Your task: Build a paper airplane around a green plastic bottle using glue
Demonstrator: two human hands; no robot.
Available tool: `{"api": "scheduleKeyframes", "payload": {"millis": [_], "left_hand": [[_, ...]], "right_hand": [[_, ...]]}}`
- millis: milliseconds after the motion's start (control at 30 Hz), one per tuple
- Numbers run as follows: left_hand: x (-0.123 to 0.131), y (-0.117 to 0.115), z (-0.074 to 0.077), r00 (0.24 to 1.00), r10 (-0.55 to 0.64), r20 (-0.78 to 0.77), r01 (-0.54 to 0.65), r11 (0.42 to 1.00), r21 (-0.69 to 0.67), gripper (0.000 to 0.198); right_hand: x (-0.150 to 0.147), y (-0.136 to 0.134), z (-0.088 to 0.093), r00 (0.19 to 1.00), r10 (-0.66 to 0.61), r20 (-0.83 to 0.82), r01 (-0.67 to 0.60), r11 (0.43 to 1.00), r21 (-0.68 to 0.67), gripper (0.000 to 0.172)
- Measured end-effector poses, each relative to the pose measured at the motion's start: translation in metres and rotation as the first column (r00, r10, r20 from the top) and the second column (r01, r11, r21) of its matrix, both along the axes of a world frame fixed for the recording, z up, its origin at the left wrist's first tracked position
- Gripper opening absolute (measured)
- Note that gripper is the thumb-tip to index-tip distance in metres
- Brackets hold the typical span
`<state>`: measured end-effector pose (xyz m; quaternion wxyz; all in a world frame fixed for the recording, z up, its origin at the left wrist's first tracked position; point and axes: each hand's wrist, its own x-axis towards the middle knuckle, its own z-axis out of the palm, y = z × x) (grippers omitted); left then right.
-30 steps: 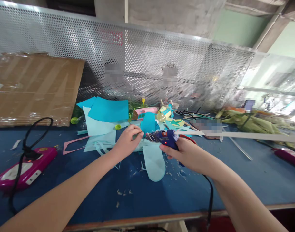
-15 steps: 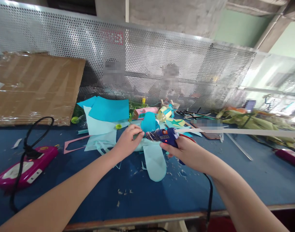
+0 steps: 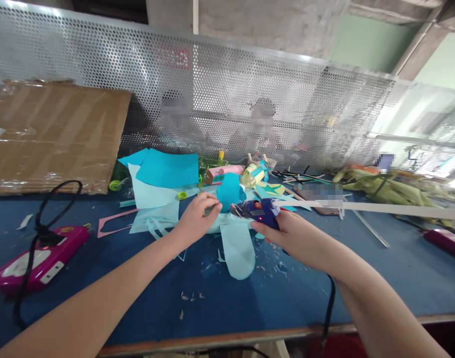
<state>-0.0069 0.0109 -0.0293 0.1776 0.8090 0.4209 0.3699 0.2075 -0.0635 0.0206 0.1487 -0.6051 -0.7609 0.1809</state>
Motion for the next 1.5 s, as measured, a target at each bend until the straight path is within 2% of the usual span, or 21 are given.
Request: {"api": "scheduleKeyframes", "payload": {"millis": [200,467,733,933,1233,1500], "left_hand": [[0.000,0.000,0.000,1.000,-0.011,0.020,0.011,0.999,0.036,0.033],[0.000,-0.001,0.000,1.000,-0.014,0.006,0.014,1.000,-0.012,0.033],[0.001,-0.002,0.002,1.000,0.001,0.020,0.000,1.000,-0.025,0.030],[0.000,-0.002,0.001,1.000,0.003,0.019,-0.002,1.000,-0.022,0.031],[0.001,-0.002,0.002,1.000,-0.007,0.026,0.007,1.000,-0.013,0.032],[0.000,-0.002,0.001,1.000,-0.003,0.010,0.003,1.000,-0.005,0.030]], "right_hand": [[-0.005,0.001,0.001,0.998,0.055,-0.034,-0.054,0.998,0.028,0.034],[0.012,-0.001,0.001,0.997,-0.048,0.053,0.047,0.999,0.013,0.042],[0.018,-0.003,0.002,0.999,-0.044,-0.002,0.044,0.997,0.065,0.036],[0.017,-0.001,0.002,0.999,-0.036,0.031,0.036,0.999,0.009,0.042],[0.003,0.001,0.010,0.999,-0.012,0.033,0.012,1.000,-0.017,0.039],[0.016,0.001,0.006,0.999,-0.042,0.028,0.042,0.999,0.014,0.035]]}}
